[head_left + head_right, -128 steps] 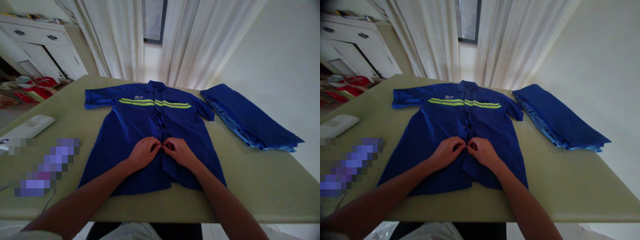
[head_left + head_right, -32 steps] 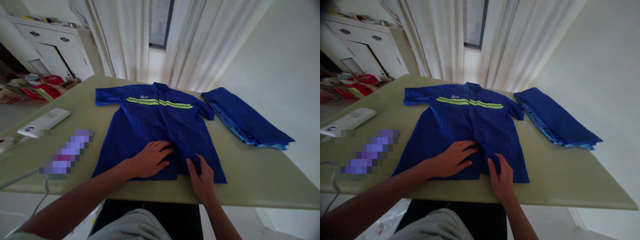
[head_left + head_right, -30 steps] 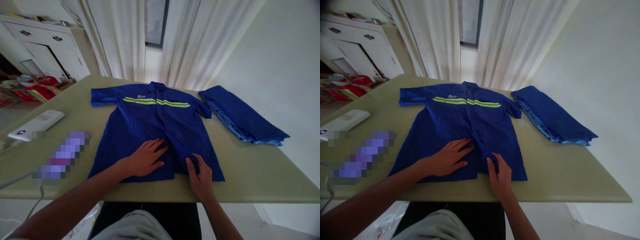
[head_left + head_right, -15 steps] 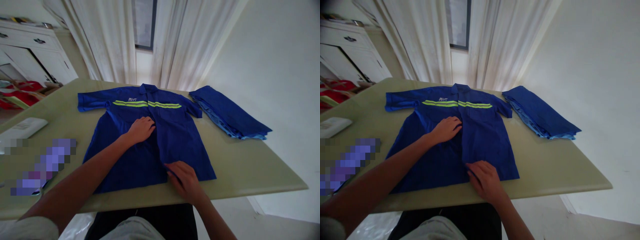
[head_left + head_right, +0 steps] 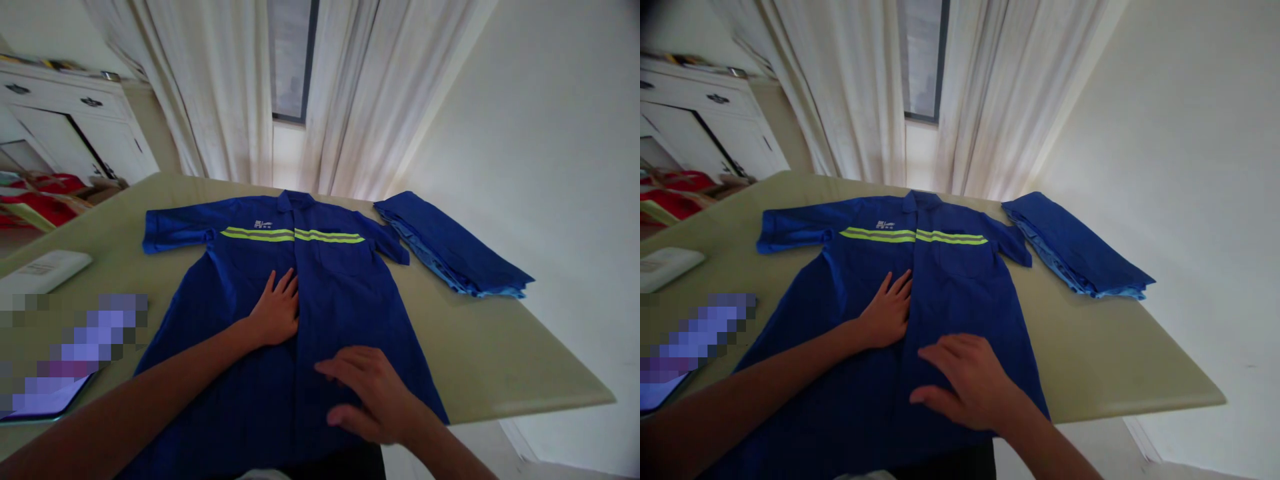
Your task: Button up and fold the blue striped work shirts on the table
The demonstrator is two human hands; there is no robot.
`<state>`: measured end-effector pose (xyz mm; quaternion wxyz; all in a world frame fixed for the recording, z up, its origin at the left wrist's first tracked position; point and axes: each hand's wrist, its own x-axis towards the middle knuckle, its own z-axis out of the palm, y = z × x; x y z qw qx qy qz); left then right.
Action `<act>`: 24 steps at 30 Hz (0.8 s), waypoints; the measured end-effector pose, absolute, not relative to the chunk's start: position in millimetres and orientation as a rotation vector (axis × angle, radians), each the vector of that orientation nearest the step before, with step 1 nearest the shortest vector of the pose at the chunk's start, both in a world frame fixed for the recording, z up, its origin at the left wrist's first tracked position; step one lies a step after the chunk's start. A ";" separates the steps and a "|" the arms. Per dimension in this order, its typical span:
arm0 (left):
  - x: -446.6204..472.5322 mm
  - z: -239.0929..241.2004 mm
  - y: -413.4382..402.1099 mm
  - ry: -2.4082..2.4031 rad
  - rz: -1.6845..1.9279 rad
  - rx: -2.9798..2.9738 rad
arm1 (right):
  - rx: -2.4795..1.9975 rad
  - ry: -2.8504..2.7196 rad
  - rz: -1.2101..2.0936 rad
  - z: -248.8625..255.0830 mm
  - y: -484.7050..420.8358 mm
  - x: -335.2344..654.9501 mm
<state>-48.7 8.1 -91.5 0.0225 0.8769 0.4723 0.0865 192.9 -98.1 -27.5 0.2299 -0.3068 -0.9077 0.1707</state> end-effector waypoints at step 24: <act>-37.4 -36.3 33.9 1.364 0.278 2.402 | -1.508 -1.796 0.506 -95.0 133.6 141.9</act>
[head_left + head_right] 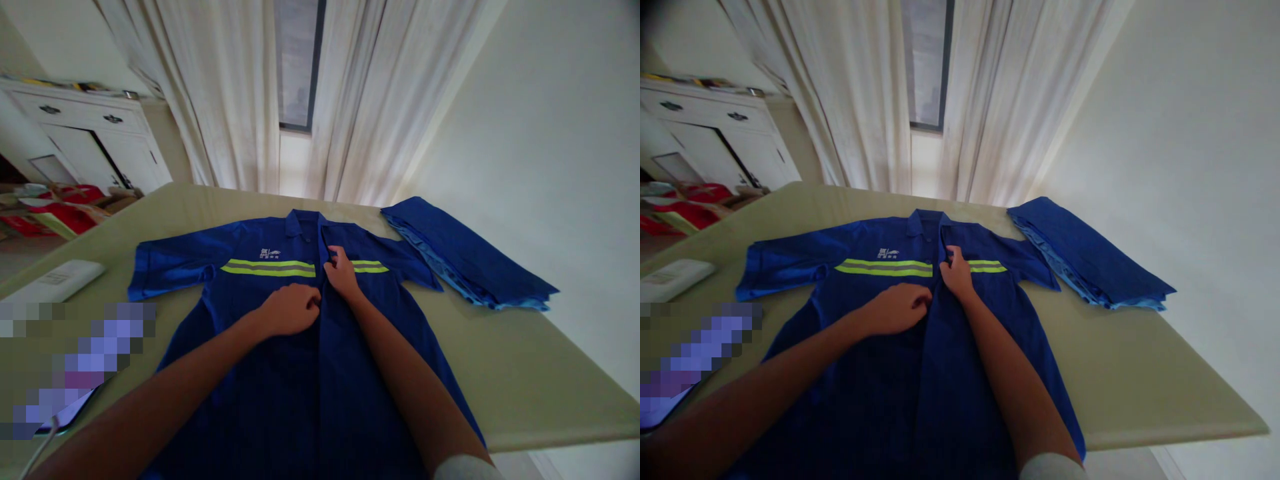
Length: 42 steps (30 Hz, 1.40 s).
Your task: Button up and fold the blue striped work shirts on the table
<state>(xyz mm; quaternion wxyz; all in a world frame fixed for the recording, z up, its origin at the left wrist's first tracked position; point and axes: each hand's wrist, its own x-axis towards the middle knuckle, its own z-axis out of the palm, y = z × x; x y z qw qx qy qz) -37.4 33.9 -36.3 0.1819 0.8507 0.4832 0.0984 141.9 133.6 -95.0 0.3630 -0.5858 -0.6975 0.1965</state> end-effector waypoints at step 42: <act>-64.5 -78.7 118.5 1.117 0.524 2.513 | -1.327 -1.878 0.469 -91.8 105.5 147.3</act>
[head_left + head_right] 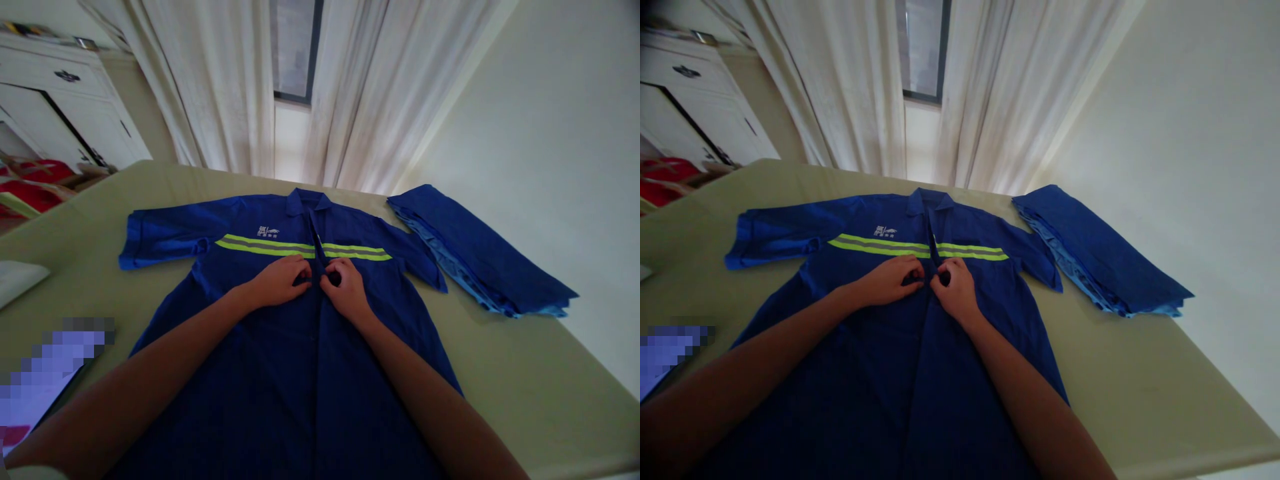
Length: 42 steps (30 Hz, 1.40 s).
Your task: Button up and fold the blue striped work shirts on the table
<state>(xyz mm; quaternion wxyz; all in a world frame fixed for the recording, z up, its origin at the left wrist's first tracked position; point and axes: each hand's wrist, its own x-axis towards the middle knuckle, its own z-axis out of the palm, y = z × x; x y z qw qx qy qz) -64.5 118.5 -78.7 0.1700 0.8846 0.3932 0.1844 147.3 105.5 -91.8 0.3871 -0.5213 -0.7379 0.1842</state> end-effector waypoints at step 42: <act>-44.1 -89.6 104.0 1.447 0.663 2.479 | -1.152 -1.855 0.777 -97.1 111.7 147.7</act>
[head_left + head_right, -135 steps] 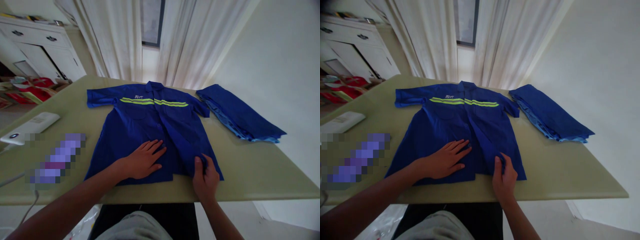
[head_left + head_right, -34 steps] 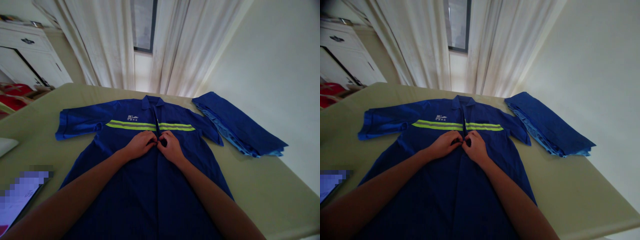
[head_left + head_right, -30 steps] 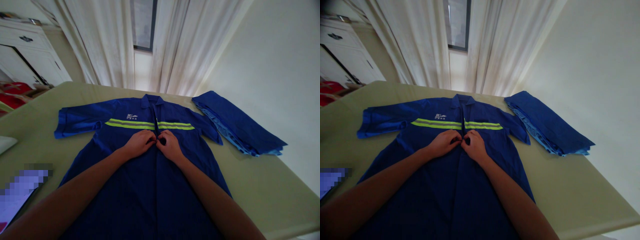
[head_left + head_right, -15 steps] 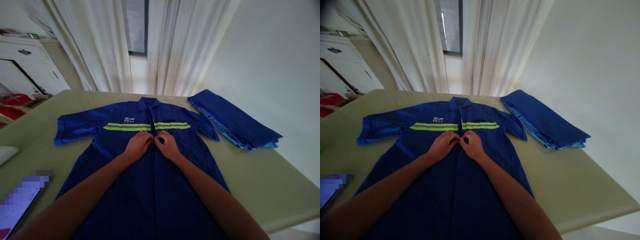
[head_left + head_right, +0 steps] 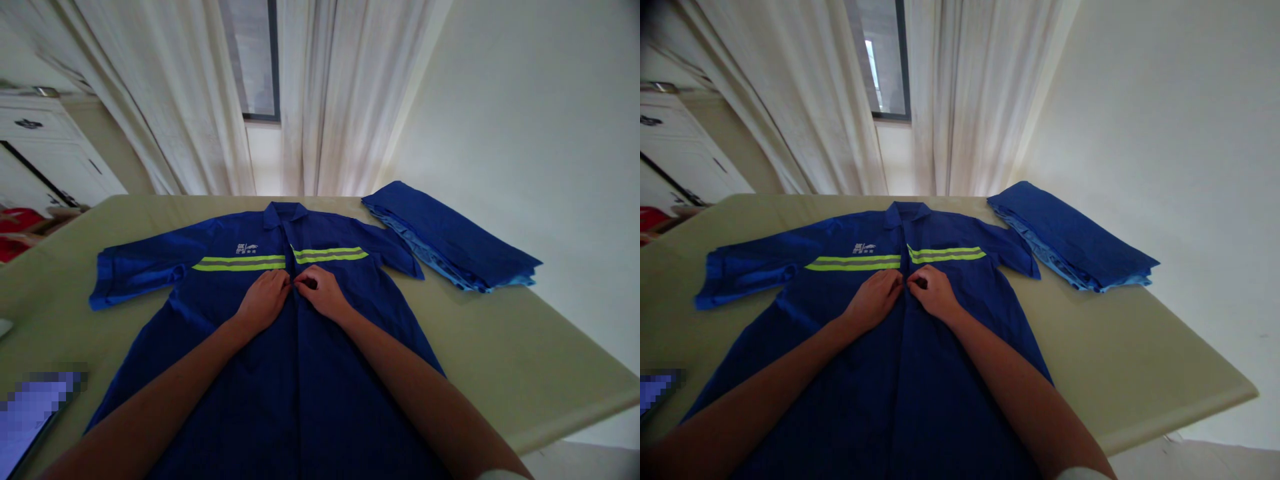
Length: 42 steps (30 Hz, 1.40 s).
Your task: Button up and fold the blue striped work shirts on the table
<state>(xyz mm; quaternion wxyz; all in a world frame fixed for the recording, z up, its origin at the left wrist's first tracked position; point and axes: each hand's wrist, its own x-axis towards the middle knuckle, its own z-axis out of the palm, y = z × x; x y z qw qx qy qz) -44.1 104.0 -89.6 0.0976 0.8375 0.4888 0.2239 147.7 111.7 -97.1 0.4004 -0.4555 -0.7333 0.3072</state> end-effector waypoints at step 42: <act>-54.1 -78.4 122.1 1.309 0.616 2.075 | -1.332 -2.084 0.487 -94.5 102.8 140.7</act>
